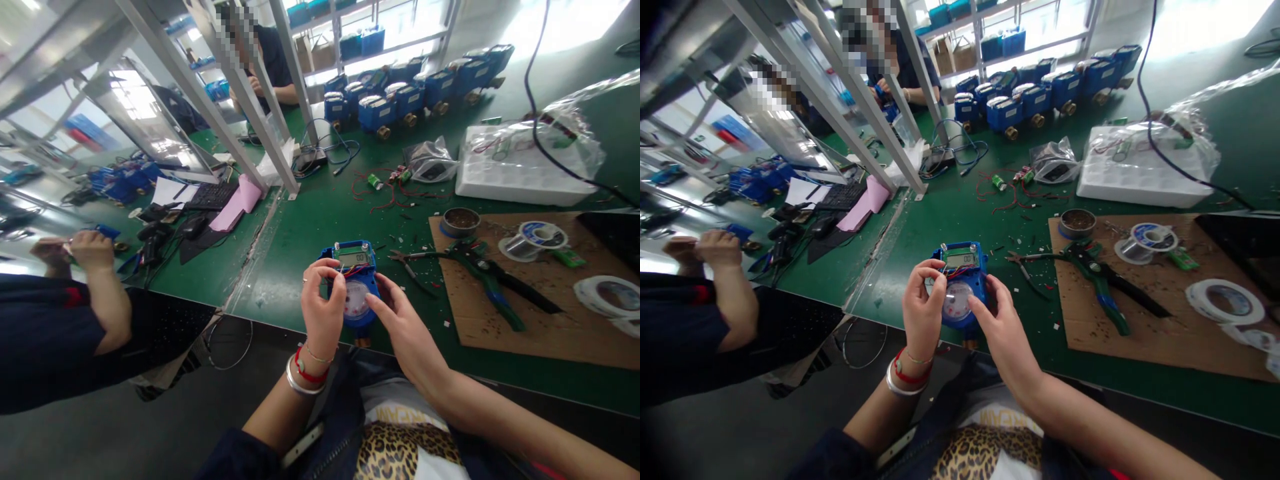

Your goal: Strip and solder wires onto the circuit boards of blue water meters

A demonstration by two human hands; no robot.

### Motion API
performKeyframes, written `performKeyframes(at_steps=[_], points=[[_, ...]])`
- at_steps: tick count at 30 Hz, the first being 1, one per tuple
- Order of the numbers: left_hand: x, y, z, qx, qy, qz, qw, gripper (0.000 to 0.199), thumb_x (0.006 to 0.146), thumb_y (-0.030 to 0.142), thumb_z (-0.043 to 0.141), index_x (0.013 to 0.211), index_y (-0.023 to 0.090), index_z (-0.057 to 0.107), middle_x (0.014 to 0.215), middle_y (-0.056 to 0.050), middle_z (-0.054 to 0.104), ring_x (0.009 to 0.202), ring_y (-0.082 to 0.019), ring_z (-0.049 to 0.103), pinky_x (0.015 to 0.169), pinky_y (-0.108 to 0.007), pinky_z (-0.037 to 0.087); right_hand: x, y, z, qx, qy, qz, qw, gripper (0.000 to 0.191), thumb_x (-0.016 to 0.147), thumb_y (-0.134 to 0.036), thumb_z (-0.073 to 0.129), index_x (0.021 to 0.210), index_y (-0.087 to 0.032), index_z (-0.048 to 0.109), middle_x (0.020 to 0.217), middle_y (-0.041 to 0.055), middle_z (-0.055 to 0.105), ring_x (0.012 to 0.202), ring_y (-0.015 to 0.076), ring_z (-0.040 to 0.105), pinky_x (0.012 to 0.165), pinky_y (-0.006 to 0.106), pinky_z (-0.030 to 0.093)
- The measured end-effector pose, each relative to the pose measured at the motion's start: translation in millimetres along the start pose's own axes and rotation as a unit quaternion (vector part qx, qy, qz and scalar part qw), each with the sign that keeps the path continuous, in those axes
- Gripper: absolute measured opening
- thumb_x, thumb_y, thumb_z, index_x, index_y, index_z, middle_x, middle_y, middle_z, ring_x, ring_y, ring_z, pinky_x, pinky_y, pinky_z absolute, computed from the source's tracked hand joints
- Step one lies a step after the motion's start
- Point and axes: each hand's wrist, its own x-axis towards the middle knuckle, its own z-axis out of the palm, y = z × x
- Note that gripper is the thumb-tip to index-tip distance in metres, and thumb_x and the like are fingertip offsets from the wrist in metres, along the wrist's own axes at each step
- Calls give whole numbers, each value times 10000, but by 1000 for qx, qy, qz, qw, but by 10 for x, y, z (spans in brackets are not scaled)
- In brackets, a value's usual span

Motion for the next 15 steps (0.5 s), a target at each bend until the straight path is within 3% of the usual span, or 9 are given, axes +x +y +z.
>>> performKeyframes(at_steps=[2, 4, 6, 8, 11, 15], points=[[13, 8, -12, -3, -2, 0, 1000, 89, 903, 217, 534, 820, 193, 554, 1071, -70, 615, 1072, -212, 569, 977, -391, 421, 64, -81, -180, -22, 13, 10, 1000, 580, 895, -508, 522, 1412, -277, 394, 1450, 88, 446, 1300, 247, 489, 1056, 446, 463], [23, 15, -26, -7, -3, 1, 1000, 88, 904, 230, 541, 826, 196, 565, 1066, -68, 619, 1068, -212, 569, 964, -383, 426, 247, -170, -493, -103, 46, -51, 992, 599, 871, -477, 569, 1405, -265, 399, 1487, 96, 387, 1327, 258, 452, 1095, 475, 411], [33, 18, -36, -9, -6, 4, 1000, 86, 902, 238, 551, 830, 199, 575, 1060, -66, 623, 1059, -210, 570, 958, -380, 427, 543, -226, -902, -237, 108, -139, 956, 620, 841, -423, 615, 1395, -230, 415, 1503, 119, 351, 1384, 283, 364, 1146, 504, 323], [42, 18, -40, -12, -9, 7, 1000, 85, 898, 243, 560, 829, 199, 582, 1055, -64, 625, 1052, -211, 570, 955, -383, 428, 902, -217, -1314, -359, 161, -167, 904, 693, 809, -375, 654, 1417, -171, 393, 1507, 159, 336, 1427, 308, 272, 1181, 506, 235], [55, 19, -44, -13, -10, 12, 1000, 80, 895, 254, 576, 840, 200, 594, 1046, -63, 627, 1048, -214, 570, 961, -396, 426, 1401, -87, -1728, -470, 187, -82, 859, 843, 742, -385, 711, 1437, -61, 360, 1478, 233, 355, 1403, 377, 287, 1160, 513, 243], [72, 26, -64, -4, -6, 26, 1000, 77, 895, 267, 590, 862, 201, 614, 1040, -63, 626, 1041, -212, 573, 970, -398, 427, 1752, 111, -1848, -533, 138, 3, 835, 955, 692, -407, 739, 1429, 48, 335, 1372, 320, 441, 1292, 441, 413, 1055, 540, 342]])
